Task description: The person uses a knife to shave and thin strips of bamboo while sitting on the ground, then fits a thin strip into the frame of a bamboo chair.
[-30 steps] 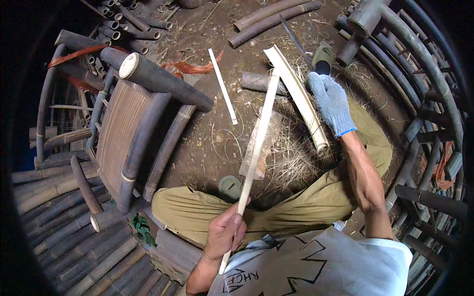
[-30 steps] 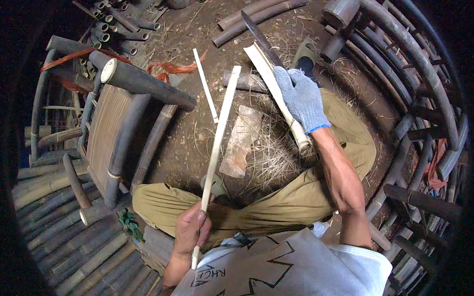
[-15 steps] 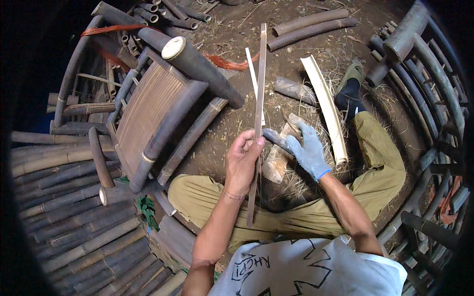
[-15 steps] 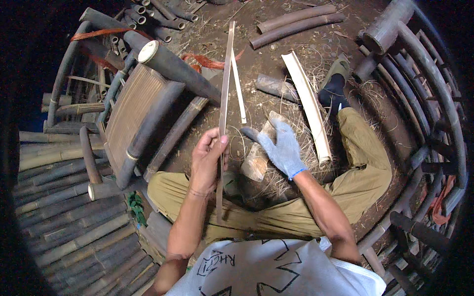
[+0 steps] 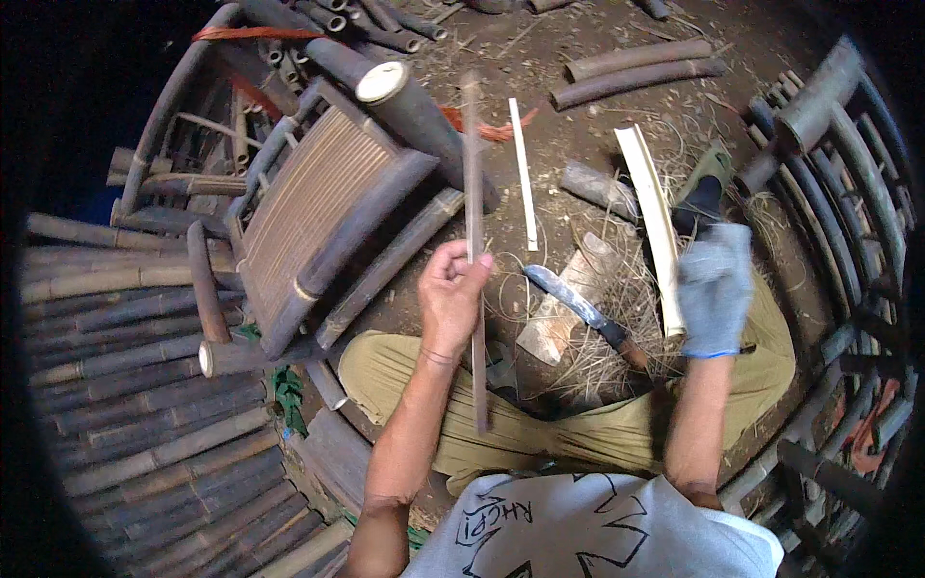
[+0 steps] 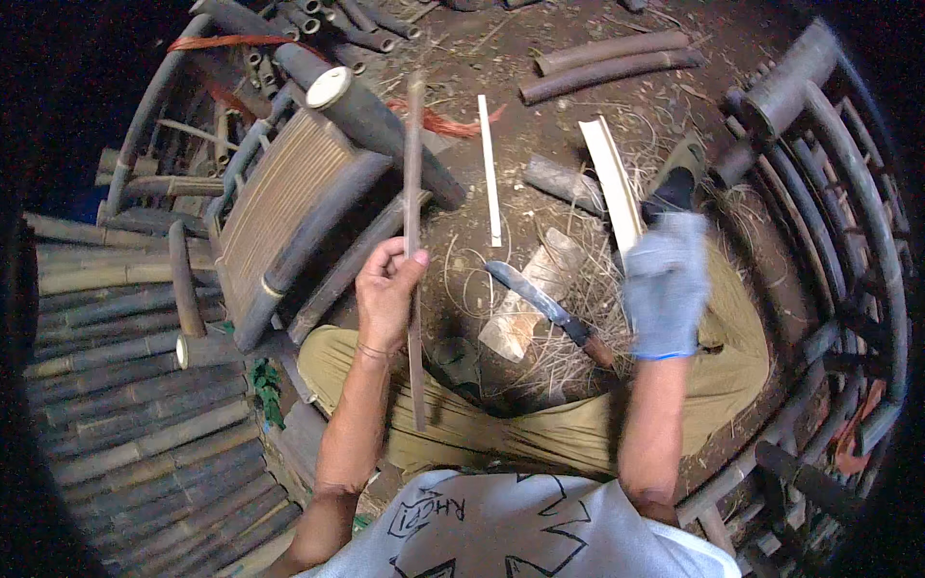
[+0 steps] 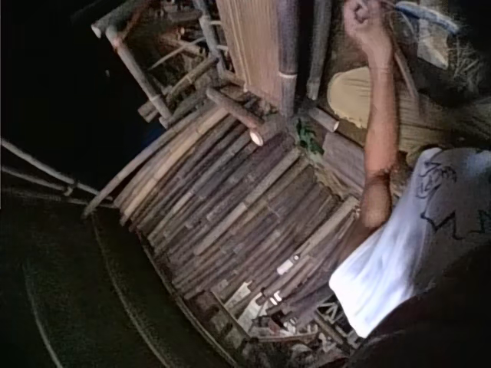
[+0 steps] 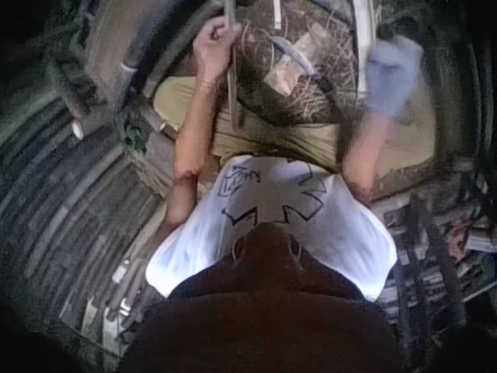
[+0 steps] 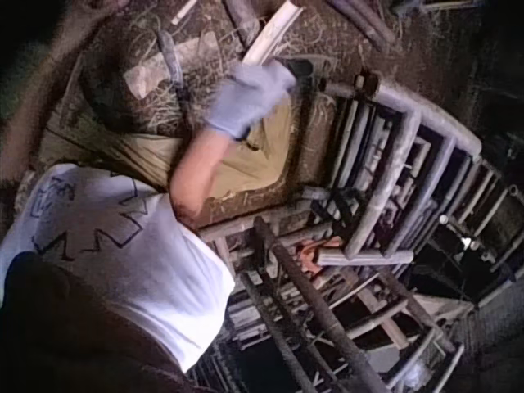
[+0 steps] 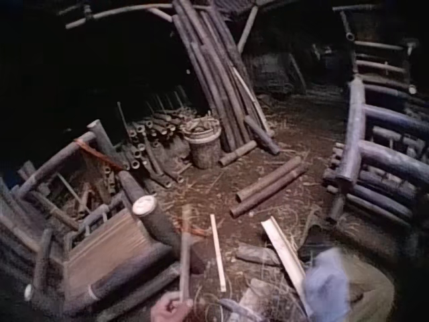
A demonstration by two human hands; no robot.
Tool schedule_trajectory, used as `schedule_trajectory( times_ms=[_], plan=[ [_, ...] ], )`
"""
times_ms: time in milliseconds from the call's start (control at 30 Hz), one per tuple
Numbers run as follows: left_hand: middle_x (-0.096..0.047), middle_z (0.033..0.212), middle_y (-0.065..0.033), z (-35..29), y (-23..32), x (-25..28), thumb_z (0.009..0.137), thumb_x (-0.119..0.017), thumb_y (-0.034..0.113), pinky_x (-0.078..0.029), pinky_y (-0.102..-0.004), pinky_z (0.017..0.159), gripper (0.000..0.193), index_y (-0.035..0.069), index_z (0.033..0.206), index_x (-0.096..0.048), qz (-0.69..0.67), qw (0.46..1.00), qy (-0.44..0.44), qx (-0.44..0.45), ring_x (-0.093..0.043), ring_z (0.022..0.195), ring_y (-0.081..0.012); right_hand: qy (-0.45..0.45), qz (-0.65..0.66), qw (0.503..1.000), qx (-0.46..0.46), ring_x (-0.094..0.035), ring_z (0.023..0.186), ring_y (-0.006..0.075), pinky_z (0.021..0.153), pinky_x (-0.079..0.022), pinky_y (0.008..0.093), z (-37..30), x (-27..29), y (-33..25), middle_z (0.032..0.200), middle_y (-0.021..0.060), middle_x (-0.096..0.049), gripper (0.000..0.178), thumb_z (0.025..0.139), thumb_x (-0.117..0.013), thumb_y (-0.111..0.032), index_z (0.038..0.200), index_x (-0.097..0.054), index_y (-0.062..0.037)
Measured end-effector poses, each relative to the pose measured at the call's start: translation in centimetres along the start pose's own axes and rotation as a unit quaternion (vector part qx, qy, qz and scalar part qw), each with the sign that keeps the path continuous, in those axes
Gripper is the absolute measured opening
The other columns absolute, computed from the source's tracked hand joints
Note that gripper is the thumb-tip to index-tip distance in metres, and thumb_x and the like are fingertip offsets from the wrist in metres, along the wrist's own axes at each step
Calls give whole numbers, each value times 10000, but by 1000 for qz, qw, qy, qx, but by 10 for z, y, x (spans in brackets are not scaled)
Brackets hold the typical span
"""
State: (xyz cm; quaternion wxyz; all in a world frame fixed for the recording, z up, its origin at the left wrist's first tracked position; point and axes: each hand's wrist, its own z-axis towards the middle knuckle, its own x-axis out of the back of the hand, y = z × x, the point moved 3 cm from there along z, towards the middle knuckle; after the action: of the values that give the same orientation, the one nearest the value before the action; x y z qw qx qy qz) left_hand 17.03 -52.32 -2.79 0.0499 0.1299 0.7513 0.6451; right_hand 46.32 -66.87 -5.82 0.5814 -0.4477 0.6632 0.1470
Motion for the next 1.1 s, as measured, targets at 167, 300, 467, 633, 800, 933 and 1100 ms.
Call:
schedule_trajectory(
  times_ms=[167, 300, 467, 633, 800, 933, 1100],
  plan=[
    [-632, 830, 50, 9, 20, 23, 945, -709, 139, -414, -192, 654, 213, 32, 1107, -621, -35, 998, 21, -44, -510, 716, -11, 24, -778, 566, 270, -513, 673, 131, 699, -497, 297, 10, 30, -38, 812, 29, -554, 276, 925, -658, -206, 1089, -555, -10],
    [-548, 770, 95, -1, 36, 4, 966, -690, 181, -325, -179, 556, 185, 71, 1099, -623, -64, 993, 4, -97, -415, 636, 9, -239, -723, 648, 5, -607, 830, 182, 784, -529, 362, -72, -23, 65, 990, 110, -621, 615, 894, -664, -140, 1425, -392, 10],
    [-489, 700, 49, -8, 37, -10, 1007, -616, 189, -339, -207, 430, 178, 68, 1119, -550, -126, 989, -57, -43, -424, 511, -32, -543, -717, 435, 42, -674, 864, 263, 790, -526, 358, -112, -94, 113, 916, 123, -655, 226, 869, -690, -133, 1059, -596, -52],
    [-505, 730, 31, -27, 51, -2, 1010, -599, 180, -380, -215, 445, 184, 52, 1129, -543, -126, 989, -48, -53, -452, 528, -44, -288, -809, 370, 353, -549, 638, 295, 675, -541, 373, -61, -86, 97, 661, 107, -505, 289, 841, -736, -200, 666, -534, -91],
    [-552, 815, -14, -40, 66, 26, 973, -630, 99, -465, -234, 525, 264, 47, 1193, -493, -170, 950, 88, -246, -515, 611, -76, -353, -633, 687, -56, -598, 973, 247, 926, -493, 337, -99, -76, 125, 1039, 142, -581, 353, 869, -682, -79, 1189, -546, -16],
    [-557, 1123, -127, -36, 95, 68, 861, -785, 140, -544, -317, 764, 607, 9, 1328, -420, 16, 940, 204, -275, -600, 973, -204, -450, -716, 529, 74, -664, 924, 374, 895, -525, 423, -115, -112, 138, 997, 188, -695, 221, 955, -607, -238, 1002, -680, -35],
    [-555, 1286, -198, -10, 134, 111, 802, -783, 464, -260, -480, 1186, 751, 35, 1366, -535, 530, 700, 243, -412, -498, 1264, -359, -504, -726, 426, -193, -658, 812, 356, 754, -529, 449, -67, -164, 160, 890, 182, -684, 300, 997, -562, -325, 975, -702, -61]
  ],
)
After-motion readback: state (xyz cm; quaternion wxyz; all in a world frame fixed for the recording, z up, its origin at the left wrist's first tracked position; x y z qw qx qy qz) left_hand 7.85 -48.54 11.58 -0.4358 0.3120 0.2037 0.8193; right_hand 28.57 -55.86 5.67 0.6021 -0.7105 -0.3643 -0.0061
